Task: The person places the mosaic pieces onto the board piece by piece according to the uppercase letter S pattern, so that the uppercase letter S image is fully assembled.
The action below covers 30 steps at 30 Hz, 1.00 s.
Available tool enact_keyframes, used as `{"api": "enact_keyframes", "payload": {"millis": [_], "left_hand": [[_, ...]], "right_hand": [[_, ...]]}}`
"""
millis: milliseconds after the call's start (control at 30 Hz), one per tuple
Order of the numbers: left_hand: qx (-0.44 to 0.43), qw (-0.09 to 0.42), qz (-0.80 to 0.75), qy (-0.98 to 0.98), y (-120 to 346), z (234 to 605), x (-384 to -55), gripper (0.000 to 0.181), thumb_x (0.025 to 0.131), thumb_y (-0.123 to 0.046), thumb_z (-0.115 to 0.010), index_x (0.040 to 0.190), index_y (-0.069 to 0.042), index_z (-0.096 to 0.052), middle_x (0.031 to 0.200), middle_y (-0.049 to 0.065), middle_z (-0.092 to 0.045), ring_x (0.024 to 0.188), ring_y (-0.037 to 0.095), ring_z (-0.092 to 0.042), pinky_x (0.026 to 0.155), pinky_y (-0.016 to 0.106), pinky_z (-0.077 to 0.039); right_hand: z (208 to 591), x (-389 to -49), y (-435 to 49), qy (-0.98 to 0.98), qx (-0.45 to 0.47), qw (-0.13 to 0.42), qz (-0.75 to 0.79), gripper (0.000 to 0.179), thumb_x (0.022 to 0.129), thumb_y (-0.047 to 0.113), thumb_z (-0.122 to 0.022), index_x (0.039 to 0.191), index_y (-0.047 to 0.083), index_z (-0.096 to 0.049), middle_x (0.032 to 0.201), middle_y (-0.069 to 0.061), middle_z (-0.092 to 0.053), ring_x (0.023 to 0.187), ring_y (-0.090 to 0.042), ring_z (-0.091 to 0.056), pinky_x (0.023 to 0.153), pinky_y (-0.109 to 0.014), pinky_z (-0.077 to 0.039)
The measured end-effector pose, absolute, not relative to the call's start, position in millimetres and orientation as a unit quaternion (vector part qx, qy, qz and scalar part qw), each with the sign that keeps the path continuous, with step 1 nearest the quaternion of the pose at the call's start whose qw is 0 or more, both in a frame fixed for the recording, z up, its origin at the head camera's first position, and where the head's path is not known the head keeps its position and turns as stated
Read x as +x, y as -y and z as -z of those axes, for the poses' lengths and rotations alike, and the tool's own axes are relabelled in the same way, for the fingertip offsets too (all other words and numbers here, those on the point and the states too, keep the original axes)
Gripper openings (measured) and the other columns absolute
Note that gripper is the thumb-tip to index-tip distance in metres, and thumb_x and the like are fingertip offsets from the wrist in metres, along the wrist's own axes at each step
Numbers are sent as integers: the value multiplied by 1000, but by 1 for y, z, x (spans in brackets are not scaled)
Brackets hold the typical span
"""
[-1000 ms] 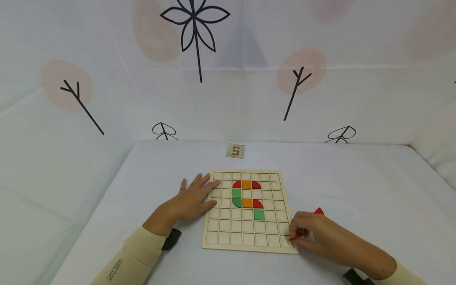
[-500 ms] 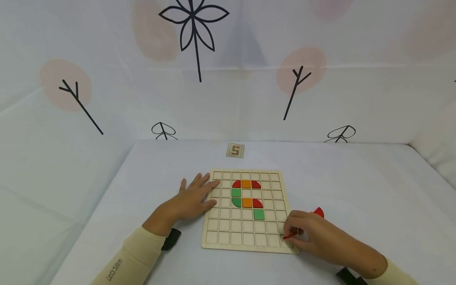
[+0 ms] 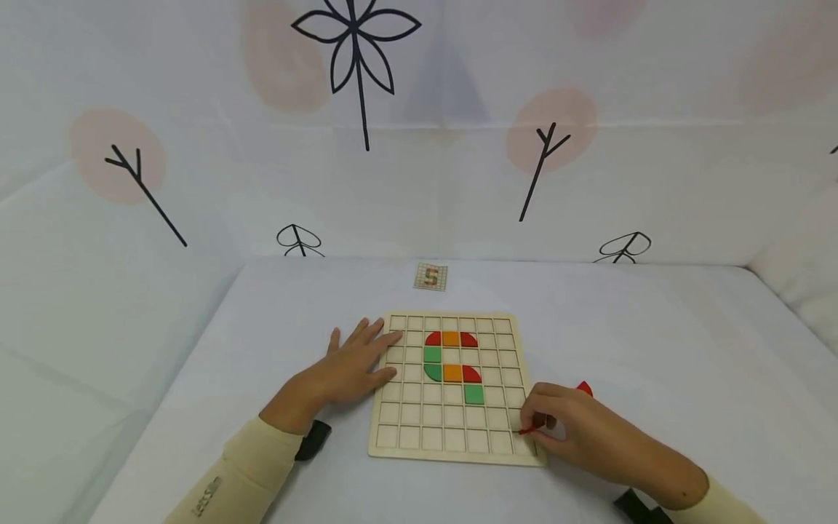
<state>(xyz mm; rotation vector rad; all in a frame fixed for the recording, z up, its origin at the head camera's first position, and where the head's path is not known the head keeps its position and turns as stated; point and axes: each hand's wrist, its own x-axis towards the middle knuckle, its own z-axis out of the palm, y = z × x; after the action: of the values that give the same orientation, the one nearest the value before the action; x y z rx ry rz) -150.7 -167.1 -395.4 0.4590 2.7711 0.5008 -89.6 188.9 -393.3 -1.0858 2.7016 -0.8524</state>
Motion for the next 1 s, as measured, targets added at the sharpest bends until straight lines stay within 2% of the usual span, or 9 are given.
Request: {"api": "enact_keyframes", "payload": {"millis": [400, 600, 767, 1000], "left_hand": [[156, 143, -171, -962, 169, 396, -151, 64, 100, -43, -57, 158, -31, -30, 169, 6, -13, 158, 30, -1, 120, 67, 4], [163, 141, -176, -961, 168, 397, -152, 64, 101, -42, -57, 158, -31, -30, 169, 6, -13, 158, 30, -1, 120, 67, 5], [157, 144, -178, -961, 168, 397, -151, 65, 100, -42, -58, 158, -31, -30, 169, 5, -13, 158, 29, -1, 121, 66, 5], [158, 143, -177, -961, 169, 397, -151, 65, 100, -43, -57, 158, -32, -30, 169, 5, -13, 158, 29, -1, 121, 66, 5]], "right_hand": [[392, -91, -185, -890, -347, 87, 282, 27, 84, 11, -79, 92, 31, -64, 94, 20, -58, 85, 5, -54, 73, -17, -54], [387, -91, -175, -901, -336, 80, 262, 25, 84, 14, -80, 91, 33, -65, 97, 21, -59, 86, 4, -55, 73, -16, -54], [379, -95, -159, -900, -341, 71, 262, 24, 84, 9, -79, 90, 29, -66, 94, 19, -57, 84, 4, -55, 71, -17, -54], [374, -100, -136, -905, -329, 58, 263, 19, 84, 10, -79, 87, 25, -68, 90, 17, -57, 81, 1, -54, 71, -16, -54]]}}
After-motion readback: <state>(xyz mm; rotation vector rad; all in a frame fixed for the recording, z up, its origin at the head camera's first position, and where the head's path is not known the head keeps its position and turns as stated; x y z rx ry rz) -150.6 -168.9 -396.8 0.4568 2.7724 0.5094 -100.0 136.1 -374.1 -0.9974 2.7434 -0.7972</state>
